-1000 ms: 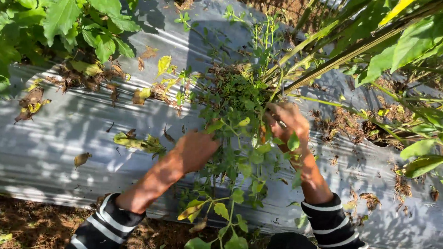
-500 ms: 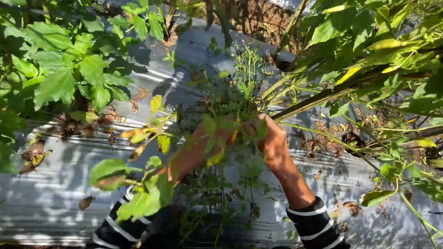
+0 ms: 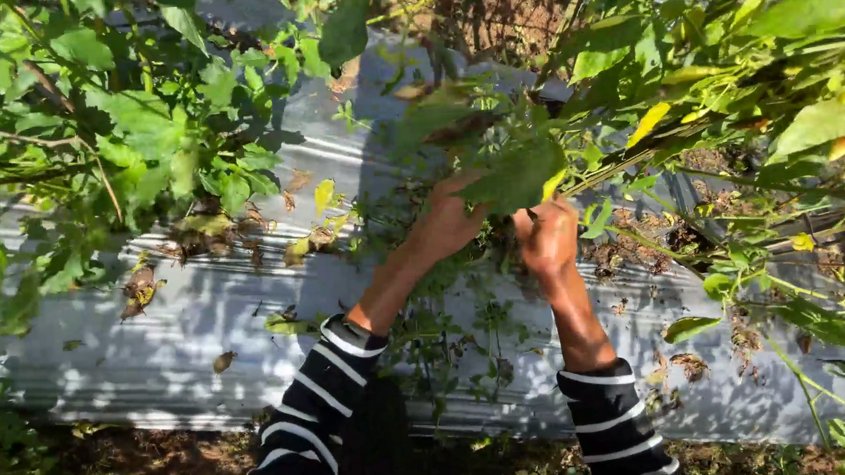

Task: The person uses a sickle to loosen soil and remove weeds from a garden bed. They pull weeds by hand and clear vegetation around plants, including near a plastic-covered row.

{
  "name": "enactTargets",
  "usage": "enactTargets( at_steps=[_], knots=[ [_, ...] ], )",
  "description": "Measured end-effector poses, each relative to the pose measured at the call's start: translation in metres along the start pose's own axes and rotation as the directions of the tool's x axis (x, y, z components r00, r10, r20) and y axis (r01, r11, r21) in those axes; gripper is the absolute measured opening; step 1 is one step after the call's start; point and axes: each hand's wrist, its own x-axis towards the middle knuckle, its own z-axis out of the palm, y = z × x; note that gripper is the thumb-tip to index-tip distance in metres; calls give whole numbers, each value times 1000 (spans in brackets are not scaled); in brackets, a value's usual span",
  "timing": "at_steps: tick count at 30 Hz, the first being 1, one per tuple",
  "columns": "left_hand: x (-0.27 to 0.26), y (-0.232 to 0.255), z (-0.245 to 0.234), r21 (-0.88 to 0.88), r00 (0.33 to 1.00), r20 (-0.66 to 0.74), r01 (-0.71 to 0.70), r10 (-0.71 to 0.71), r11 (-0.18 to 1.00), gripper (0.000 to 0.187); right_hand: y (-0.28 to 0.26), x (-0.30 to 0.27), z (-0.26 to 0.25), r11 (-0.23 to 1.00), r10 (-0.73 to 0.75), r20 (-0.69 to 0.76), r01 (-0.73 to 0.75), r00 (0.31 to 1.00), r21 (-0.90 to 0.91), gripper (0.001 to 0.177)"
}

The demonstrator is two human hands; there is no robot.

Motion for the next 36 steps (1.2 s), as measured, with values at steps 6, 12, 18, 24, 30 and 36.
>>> enactTargets(
  at_steps=[6,12,18,24,30,36],
  knots=[
    [10,40,10,-196,978,-181,-140,105,970,29,-68,40,-62,993,41,7,-42,999,112,23],
    [39,32,27,-235,961,-210,-228,180,945,29,-59,45,-70,949,61,-89,-30,994,315,31],
    [64,24,42,-246,955,-189,-270,227,931,26,-36,40,-75,929,129,-122,-76,984,363,22],
    [63,44,56,-295,951,-290,-194,106,935,16,-29,19,-98,913,280,-99,-233,955,334,7],
    [73,40,86,-283,916,-401,-149,24,948,13,-9,7,-109,874,361,-191,-260,913,412,15],
    [95,25,113,-256,920,-391,-109,0,961,15,58,7,-95,782,445,-234,-248,865,572,16]
  ],
)
